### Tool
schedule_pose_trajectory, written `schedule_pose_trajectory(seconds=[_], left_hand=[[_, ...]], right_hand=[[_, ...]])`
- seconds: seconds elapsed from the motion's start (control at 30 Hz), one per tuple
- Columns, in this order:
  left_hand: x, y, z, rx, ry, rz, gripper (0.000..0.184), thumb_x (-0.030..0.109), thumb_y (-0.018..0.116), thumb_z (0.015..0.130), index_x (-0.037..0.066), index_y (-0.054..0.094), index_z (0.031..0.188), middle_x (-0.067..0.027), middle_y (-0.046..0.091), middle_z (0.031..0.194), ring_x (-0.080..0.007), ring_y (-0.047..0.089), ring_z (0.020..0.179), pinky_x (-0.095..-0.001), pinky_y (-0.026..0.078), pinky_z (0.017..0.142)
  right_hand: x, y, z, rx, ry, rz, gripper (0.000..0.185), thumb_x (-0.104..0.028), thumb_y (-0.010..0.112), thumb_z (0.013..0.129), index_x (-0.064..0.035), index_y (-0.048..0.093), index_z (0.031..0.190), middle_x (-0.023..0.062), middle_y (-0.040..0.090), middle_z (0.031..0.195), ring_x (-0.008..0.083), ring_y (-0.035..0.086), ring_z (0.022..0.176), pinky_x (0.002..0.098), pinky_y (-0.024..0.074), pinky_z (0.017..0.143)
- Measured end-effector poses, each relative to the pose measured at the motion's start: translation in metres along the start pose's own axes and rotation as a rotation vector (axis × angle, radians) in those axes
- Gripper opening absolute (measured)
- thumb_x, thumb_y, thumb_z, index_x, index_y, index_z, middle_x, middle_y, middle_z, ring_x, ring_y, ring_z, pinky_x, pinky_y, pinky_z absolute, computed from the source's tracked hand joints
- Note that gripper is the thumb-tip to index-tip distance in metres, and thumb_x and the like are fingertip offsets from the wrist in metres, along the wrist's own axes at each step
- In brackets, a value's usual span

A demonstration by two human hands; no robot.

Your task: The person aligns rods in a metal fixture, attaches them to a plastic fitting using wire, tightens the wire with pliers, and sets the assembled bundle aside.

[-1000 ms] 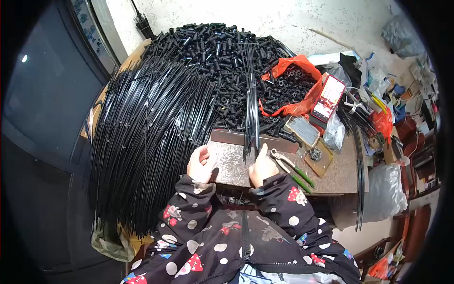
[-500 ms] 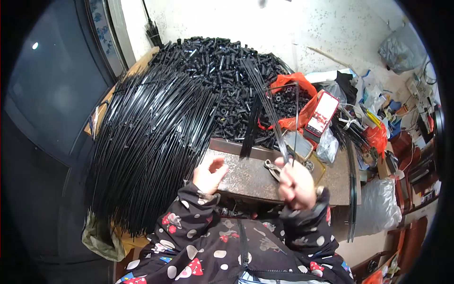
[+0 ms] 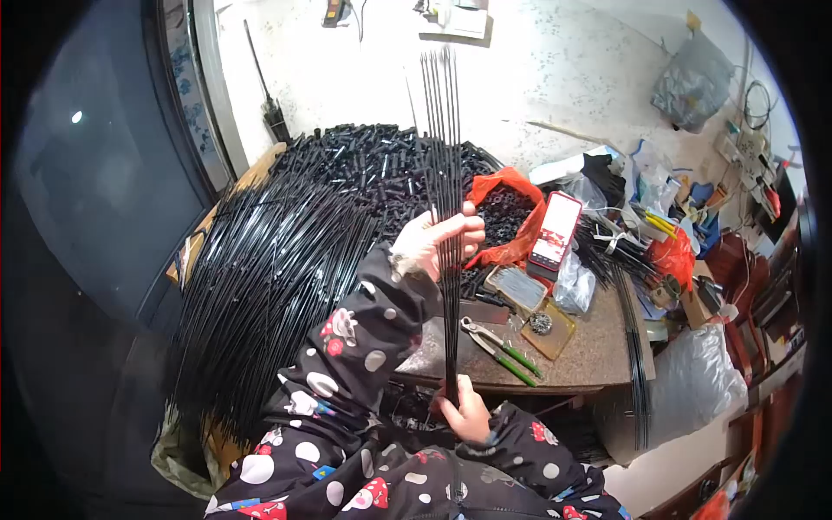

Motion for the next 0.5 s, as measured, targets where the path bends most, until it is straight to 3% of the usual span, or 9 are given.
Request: schedule_pose_trajectory(seconds=[0.1, 0.17, 0.2, 0.23, 0.27, 0.3, 0.33, 0.4, 0.5], left_hand=[[0.007, 0.008, -0.002, 0.002, 0.019, 0.072, 0.034, 0.01, 0.055, 0.083, 0.004, 0.047, 0.115, -0.0122, 0.061, 0.092, -0.0222, 0.06, 0.085, -0.035, 0.051, 0.073], [-0.005, -0.007, 0.007, -0.063, -0.01, 0.06, 0.034, 0.008, 0.056, 0.081, 0.003, 0.047, 0.114, -0.0107, 0.06, 0.086, -0.0203, 0.06, 0.078, -0.0327, 0.05, 0.068], [-0.003, -0.002, -0.001, -0.03, 0.01, 0.077, 0.034, 0.007, 0.058, 0.08, 0.002, 0.049, 0.112, -0.0093, 0.059, 0.082, -0.0189, 0.058, 0.072, -0.0306, 0.049, 0.065], [-0.005, 0.001, -0.007, -0.072, -0.023, 0.074, 0.032, 0.008, 0.058, 0.08, 0.001, 0.05, 0.111, -0.0104, 0.06, 0.085, -0.0192, 0.059, 0.073, -0.0299, 0.049, 0.066], [-0.006, 0.001, -0.013, -0.064, -0.022, 0.107, 0.033, 0.008, 0.059, 0.08, 0.0, 0.049, 0.111, -0.0113, 0.06, 0.087, -0.0197, 0.06, 0.075, -0.03, 0.05, 0.067], [-0.008, 0.001, -0.019, -0.055, -0.023, 0.138, 0.033, 0.008, 0.059, 0.08, 0.0, 0.049, 0.111, -0.0122, 0.06, 0.089, -0.0201, 0.06, 0.077, -0.0301, 0.05, 0.067], [-0.009, 0.002, -0.025, -0.066, -0.016, 0.181, 0.034, 0.008, 0.059, 0.08, -0.001, 0.049, 0.111, -0.0138, 0.061, 0.093, -0.0215, 0.061, 0.08, -0.0306, 0.05, 0.069], [-0.016, 0.002, -0.033, -0.096, -0.024, 0.232, 0.035, 0.009, 0.06, 0.079, -0.003, 0.048, 0.111, -0.0142, 0.061, 0.092, -0.0217, 0.062, 0.08, -0.0309, 0.05, 0.071], [-0.028, -0.01, -0.039, -0.085, -0.059, 0.295, 0.034, 0.006, 0.058, 0.079, -0.004, 0.048, 0.111, -0.0148, 0.061, 0.091, -0.0215, 0.062, 0.082, -0.0317, 0.05, 0.073]], right_hand=[[0.038, -0.007, -0.003, -0.042, 0.168, -0.078, 0.029, -0.006, 0.053, 0.08, -0.0015, 0.042, 0.106, 0.0073, 0.058, 0.078, 0.0158, 0.06, 0.069, 0.028, 0.0467, 0.062], [0.04, -0.005, 0.0, -0.156, -0.041, -0.408, 0.037, -0.018, 0.059, 0.078, -0.0014, 0.045, 0.107, 0.0102, 0.059, 0.081, 0.0219, 0.06, 0.075, 0.0322, 0.0464, 0.067], [0.038, -0.012, 0.003, -0.186, 0.001, -0.363, 0.045, -0.027, 0.064, 0.073, -0.0007, 0.048, 0.106, 0.0148, 0.058, 0.089, 0.0291, 0.058, 0.085, 0.0344, 0.0443, 0.074], [0.014, -0.028, 0.01, -0.124, -0.108, -0.237, 0.047, -0.027, 0.066, 0.071, -0.0001, 0.049, 0.106, 0.0169, 0.056, 0.095, 0.0318, 0.055, 0.089, 0.0346, 0.0426, 0.078], [0.002, -0.048, 0.019, -0.094, -0.142, -0.348, 0.044, -0.023, 0.065, 0.07, 0.0005, 0.051, 0.105, 0.0178, 0.053, 0.101, 0.0328, 0.051, 0.096, 0.0349, 0.0396, 0.084], [-0.004, -0.066, 0.023, 0.035, -0.357, -0.67, 0.05, -0.027, 0.066, 0.067, -0.0001, 0.05, 0.105, 0.0172, 0.054, 0.093, 0.0337, 0.05, 0.09, 0.0383, 0.0407, 0.08], [0.003, -0.084, 0.029, 0.09, -0.35, -0.667, 0.047, -0.023, 0.064, 0.068, -0.002, 0.05, 0.108, 0.0163, 0.052, 0.102, 0.0333, 0.048, 0.095, 0.0388, 0.0401, 0.082], [0.056, -0.093, 0.024, 0.093, -0.258, -1.178, 0.046, -0.015, 0.061, 0.07, -0.005, 0.048, 0.113, 0.0107, 0.046, 0.118, 0.0299, 0.046, 0.1, 0.0396, 0.0407, 0.08], [0.057, -0.103, 0.015, 0.054, -0.301, -1.103, 0.043, -0.011, 0.058, 0.07, -0.0059, 0.049, 0.111, 0.0113, 0.049, 0.115, 0.0285, 0.048, 0.102, 0.0369, 0.0413, 0.08]])
Point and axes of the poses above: each hand's wrist, its own z-axis towards the middle knuckle, its own y-axis out of the palm, x = y × z, the point moved 10 cm from there along z, towards the middle knuckle
